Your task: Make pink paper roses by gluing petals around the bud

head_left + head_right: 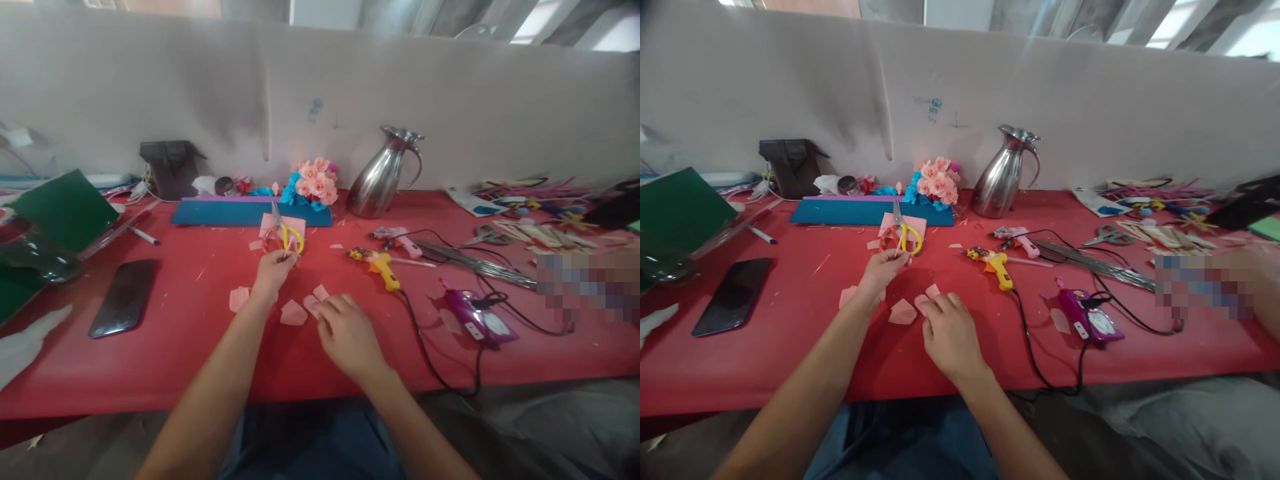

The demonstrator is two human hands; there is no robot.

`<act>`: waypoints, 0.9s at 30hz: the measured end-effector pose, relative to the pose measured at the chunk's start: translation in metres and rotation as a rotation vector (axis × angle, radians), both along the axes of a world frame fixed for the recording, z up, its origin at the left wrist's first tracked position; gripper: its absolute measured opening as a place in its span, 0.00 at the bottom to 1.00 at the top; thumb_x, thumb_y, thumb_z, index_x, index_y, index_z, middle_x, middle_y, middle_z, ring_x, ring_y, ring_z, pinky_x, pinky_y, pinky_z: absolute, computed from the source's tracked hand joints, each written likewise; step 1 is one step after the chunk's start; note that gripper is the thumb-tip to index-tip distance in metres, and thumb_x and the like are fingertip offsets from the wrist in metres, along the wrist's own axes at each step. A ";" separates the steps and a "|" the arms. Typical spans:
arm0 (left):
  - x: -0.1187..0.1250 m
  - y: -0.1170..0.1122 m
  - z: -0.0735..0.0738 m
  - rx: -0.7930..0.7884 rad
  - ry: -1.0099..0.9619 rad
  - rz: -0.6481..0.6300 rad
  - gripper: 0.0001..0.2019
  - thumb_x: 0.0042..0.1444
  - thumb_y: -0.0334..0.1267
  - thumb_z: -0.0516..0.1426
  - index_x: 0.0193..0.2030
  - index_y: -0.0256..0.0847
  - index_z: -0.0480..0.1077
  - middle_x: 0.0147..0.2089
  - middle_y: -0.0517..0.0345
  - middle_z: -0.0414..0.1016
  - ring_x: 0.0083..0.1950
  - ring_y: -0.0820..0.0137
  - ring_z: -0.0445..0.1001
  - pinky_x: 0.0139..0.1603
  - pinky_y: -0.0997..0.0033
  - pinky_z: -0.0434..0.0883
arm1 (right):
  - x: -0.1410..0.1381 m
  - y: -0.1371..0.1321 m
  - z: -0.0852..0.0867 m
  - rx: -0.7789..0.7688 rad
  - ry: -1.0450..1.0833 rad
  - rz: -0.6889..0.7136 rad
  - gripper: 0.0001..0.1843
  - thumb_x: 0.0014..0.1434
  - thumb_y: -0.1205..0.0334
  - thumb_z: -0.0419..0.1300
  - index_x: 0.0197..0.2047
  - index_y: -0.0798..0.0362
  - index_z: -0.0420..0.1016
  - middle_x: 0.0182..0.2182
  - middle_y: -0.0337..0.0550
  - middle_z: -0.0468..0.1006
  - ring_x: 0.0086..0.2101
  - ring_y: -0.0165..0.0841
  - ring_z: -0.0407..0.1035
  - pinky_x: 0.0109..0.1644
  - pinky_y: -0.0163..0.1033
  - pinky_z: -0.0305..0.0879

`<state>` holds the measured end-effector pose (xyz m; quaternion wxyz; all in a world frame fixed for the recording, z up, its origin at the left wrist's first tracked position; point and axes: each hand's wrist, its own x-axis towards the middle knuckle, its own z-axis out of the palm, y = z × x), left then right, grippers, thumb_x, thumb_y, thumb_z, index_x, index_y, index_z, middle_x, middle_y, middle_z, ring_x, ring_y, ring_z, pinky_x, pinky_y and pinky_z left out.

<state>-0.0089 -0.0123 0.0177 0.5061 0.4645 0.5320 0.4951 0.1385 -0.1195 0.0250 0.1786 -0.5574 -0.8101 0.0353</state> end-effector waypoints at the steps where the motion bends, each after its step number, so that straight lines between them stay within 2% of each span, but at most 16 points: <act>1: 0.000 0.000 0.000 0.001 0.002 0.000 0.10 0.45 0.43 0.58 0.22 0.37 0.69 0.25 0.60 0.69 0.31 0.73 0.65 0.35 0.74 0.60 | 0.003 0.002 0.000 -0.007 0.001 -0.042 0.13 0.55 0.71 0.50 0.38 0.52 0.74 0.36 0.47 0.74 0.38 0.39 0.62 0.42 0.43 0.59; 4: 0.000 -0.001 0.001 -0.004 0.011 -0.002 0.10 0.45 0.42 0.58 0.22 0.37 0.69 0.24 0.61 0.69 0.30 0.74 0.64 0.34 0.74 0.59 | 0.009 0.007 -0.001 -0.044 -0.005 -0.095 0.11 0.57 0.69 0.50 0.33 0.52 0.72 0.31 0.46 0.73 0.35 0.37 0.62 0.38 0.41 0.56; 7: 0.001 -0.003 0.003 -0.002 0.012 -0.011 0.09 0.45 0.41 0.58 0.22 0.37 0.69 0.26 0.60 0.70 0.33 0.72 0.66 0.36 0.74 0.60 | 0.009 0.010 -0.004 -0.057 -0.033 -0.099 0.10 0.57 0.71 0.49 0.31 0.53 0.71 0.30 0.45 0.72 0.35 0.38 0.61 0.37 0.41 0.55; 10: 0.001 -0.003 0.003 -0.027 0.009 -0.036 0.09 0.45 0.41 0.58 0.22 0.38 0.70 0.29 0.57 0.73 0.35 0.71 0.68 0.37 0.74 0.61 | 0.006 0.010 -0.007 -0.051 -0.084 -0.101 0.09 0.54 0.73 0.49 0.31 0.54 0.69 0.30 0.47 0.71 0.35 0.38 0.61 0.38 0.41 0.54; 13: 0.002 -0.003 0.002 -0.059 0.024 -0.097 0.09 0.44 0.42 0.59 0.25 0.37 0.72 0.28 0.56 0.73 0.33 0.71 0.67 0.36 0.73 0.61 | 0.004 0.010 -0.010 -0.050 -0.114 -0.105 0.09 0.50 0.76 0.51 0.31 0.55 0.68 0.31 0.48 0.71 0.35 0.39 0.61 0.38 0.42 0.54; 16: 0.003 -0.005 0.003 -0.085 0.043 -0.159 0.09 0.42 0.41 0.59 0.28 0.37 0.74 0.25 0.58 0.72 0.31 0.71 0.67 0.36 0.73 0.61 | 0.004 0.011 -0.013 -0.032 -0.072 -0.131 0.10 0.49 0.77 0.49 0.32 0.55 0.67 0.31 0.49 0.70 0.35 0.39 0.60 0.38 0.42 0.55; 19: 0.003 -0.008 0.005 -0.111 0.063 -0.208 0.08 0.42 0.41 0.60 0.25 0.37 0.74 0.24 0.58 0.72 0.30 0.72 0.67 0.35 0.72 0.62 | 0.003 0.013 -0.012 -0.004 0.004 -0.156 0.10 0.51 0.76 0.48 0.32 0.54 0.65 0.31 0.48 0.69 0.35 0.39 0.59 0.38 0.42 0.55; 21: 0.003 -0.010 0.007 -0.144 0.106 -0.255 0.09 0.41 0.42 0.60 0.24 0.38 0.73 0.22 0.59 0.70 0.28 0.73 0.65 0.31 0.73 0.60 | 0.003 0.014 -0.011 0.012 0.047 -0.160 0.09 0.52 0.76 0.48 0.32 0.54 0.64 0.31 0.48 0.69 0.35 0.39 0.59 0.39 0.42 0.55; 25: -0.001 -0.012 0.010 -0.219 0.211 -0.373 0.09 0.41 0.43 0.61 0.24 0.38 0.74 0.16 0.64 0.62 0.20 0.77 0.55 0.23 0.74 0.53 | 0.001 0.017 -0.011 0.036 0.082 -0.146 0.09 0.52 0.75 0.47 0.31 0.53 0.63 0.31 0.47 0.68 0.35 0.38 0.59 0.39 0.42 0.55; 27: -0.003 -0.012 0.011 -0.224 0.200 -0.395 0.08 0.40 0.42 0.62 0.25 0.39 0.75 0.17 0.64 0.64 0.19 0.78 0.53 0.22 0.74 0.51 | 0.001 0.017 -0.013 0.044 0.084 -0.149 0.09 0.53 0.76 0.47 0.31 0.53 0.63 0.30 0.46 0.68 0.34 0.38 0.59 0.40 0.42 0.55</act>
